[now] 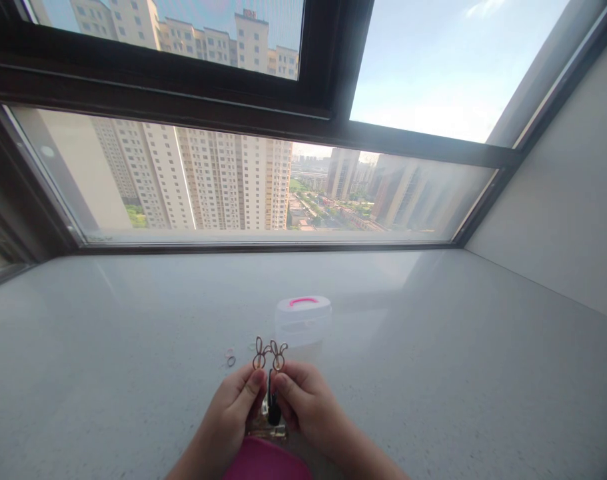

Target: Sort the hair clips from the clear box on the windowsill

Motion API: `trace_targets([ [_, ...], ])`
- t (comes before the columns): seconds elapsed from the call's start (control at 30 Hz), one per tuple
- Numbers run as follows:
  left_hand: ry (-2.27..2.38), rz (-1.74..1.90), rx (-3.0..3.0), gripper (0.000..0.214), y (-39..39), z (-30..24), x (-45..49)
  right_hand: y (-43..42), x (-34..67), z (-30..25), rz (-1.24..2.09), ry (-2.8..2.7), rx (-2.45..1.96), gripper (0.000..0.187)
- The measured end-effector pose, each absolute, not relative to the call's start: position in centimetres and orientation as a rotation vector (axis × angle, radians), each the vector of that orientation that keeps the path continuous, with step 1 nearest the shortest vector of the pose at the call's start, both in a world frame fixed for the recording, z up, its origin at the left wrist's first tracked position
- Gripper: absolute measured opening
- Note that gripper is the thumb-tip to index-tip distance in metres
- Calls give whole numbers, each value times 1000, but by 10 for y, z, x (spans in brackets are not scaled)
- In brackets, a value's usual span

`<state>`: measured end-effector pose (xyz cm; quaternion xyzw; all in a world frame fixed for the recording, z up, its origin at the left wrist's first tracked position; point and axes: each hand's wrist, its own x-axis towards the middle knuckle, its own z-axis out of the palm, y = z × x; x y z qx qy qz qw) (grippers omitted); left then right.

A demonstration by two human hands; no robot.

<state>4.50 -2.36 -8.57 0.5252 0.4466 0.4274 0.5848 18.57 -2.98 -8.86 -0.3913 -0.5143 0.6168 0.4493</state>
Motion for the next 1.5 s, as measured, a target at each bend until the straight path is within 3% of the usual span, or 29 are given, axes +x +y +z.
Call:
trace_targets([
  [1.5,973,959,1208,36,-21,-93,43,-29,186,-90,1542,-1253,-931,36],
])
